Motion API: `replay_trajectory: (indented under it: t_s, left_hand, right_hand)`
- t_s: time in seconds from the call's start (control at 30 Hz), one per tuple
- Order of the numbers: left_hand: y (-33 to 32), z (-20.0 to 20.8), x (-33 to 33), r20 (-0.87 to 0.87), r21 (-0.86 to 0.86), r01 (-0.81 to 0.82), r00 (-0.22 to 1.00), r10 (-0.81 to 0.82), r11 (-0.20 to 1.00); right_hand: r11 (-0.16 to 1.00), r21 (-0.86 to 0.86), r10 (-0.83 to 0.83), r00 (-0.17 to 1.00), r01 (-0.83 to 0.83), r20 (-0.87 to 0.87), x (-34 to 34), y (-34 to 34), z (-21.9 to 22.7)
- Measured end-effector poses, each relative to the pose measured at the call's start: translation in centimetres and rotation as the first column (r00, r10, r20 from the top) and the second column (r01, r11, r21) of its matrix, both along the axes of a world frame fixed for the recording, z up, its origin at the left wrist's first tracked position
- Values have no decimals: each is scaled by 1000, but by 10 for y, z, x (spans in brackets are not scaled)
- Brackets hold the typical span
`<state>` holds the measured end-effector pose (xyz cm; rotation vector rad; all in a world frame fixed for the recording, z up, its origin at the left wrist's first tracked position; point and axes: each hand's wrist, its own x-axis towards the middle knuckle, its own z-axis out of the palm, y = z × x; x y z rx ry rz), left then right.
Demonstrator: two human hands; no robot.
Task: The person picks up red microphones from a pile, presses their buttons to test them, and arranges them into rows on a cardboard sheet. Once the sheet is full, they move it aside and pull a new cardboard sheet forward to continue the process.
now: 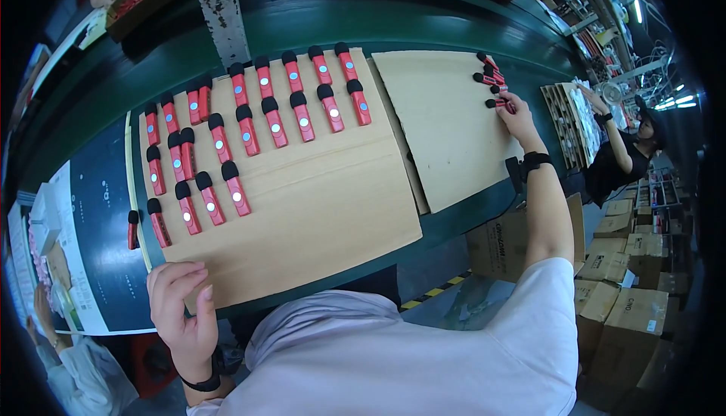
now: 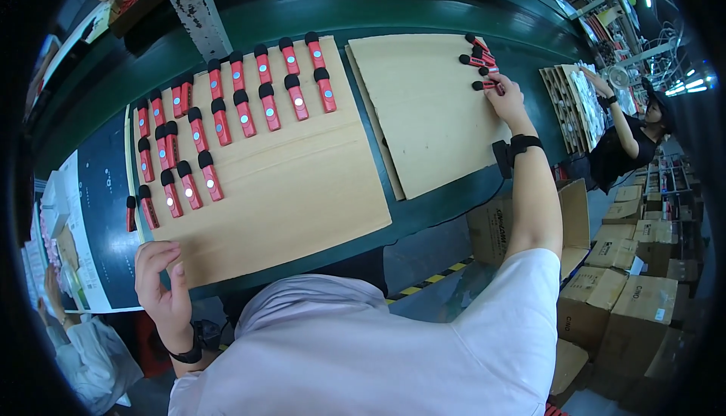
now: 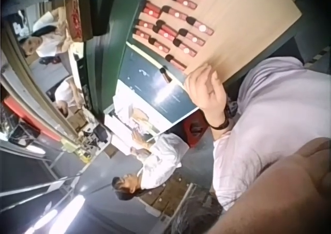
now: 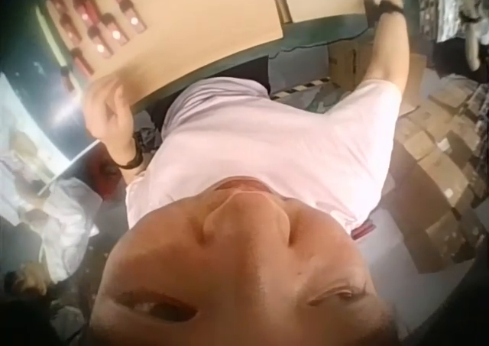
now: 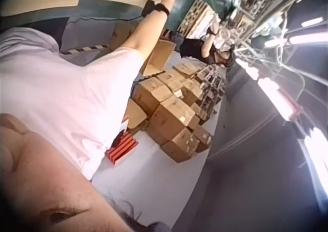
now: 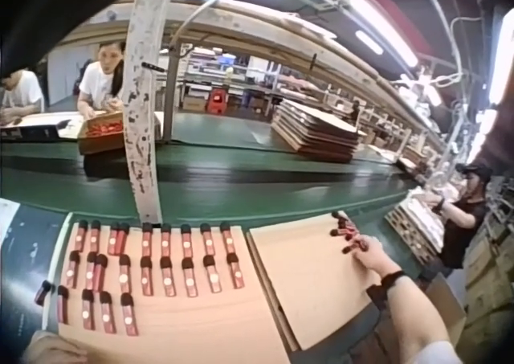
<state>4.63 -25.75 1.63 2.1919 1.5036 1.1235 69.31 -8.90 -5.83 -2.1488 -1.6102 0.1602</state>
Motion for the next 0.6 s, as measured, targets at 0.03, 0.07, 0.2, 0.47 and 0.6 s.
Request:
replay_trajectory:
  t_s: [0.03, 0.07, 0.2, 0.47, 0.6]
  left_hand:
    - [1, 0, 2, -1, 3, 2, 1000, -2, 1000]
    - [2, 1, 3, -2, 6, 5, 1000, -5, 1000]
    - [1, 4, 9, -1, 4, 11, 1000, -11, 1000]
    - [1, 3, 15, 17, 7, 55, 998, -55, 998]
    - [1, 4, 21, 31, 19, 130, 991, -131, 991]
  right_hand:
    - [1000, -29, 7, 999, -6, 41, -1, -1, 2]
    - [998, -57, 15, 996, -10, 83, -1, -2, 4]
    - [989, -151, 17, 997, -6, 73, -23, -7, 28]
    - [994, 94, 108, 409, -54, -906, -117, -45, 35]
    - [980, 21, 64, 215, -196, -975, -189, -88, 61]
